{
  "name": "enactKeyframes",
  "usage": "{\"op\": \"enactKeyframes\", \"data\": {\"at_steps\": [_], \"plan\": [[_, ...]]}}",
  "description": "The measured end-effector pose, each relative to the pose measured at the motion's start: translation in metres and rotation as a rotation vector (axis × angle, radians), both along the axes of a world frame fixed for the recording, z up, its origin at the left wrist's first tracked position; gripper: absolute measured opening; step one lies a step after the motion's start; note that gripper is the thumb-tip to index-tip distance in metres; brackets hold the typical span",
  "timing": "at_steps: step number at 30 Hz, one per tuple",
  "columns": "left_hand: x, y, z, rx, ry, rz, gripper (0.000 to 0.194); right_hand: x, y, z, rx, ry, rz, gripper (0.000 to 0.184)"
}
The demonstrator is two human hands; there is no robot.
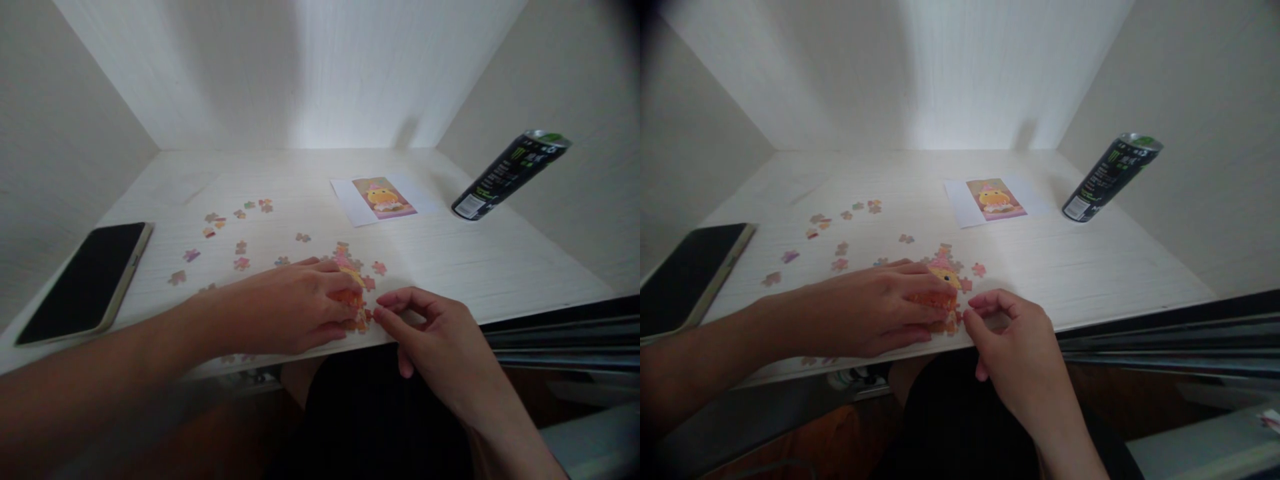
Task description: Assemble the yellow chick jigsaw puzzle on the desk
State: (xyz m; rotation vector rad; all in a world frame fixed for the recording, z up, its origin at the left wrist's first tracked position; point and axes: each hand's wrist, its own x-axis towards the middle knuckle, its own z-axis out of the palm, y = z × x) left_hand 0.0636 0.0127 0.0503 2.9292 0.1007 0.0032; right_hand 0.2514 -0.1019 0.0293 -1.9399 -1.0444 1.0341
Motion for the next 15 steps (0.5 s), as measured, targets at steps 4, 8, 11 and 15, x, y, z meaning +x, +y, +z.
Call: {"op": "enactKeyframes", "data": {"at_steps": [4, 8, 11, 15], "plan": [[0.001, 0.001, 0.000, -0.026, -0.022, -0.004, 0.031, -0.001, 0.001, -0.001, 0.020, -0.147, 0.063, 0.015], [0.001, 0.001, -0.003, -0.031, -0.063, -0.020, 0.030, 0.000, 0.001, -0.007, 0.183, -0.313, 0.140, 0.012], [-0.001, 0.002, -0.008, -0.044, -0.101, -0.015, 0.026, -0.001, 0.000, -0.009, 0.241, -0.383, 0.178, 0.011], [-0.007, 0.009, -0.010, -0.050, -0.182, 0.034, 0.032, -0.003, -0.007, -0.011, 0.300, -0.330, 0.108, 0.010]]}}
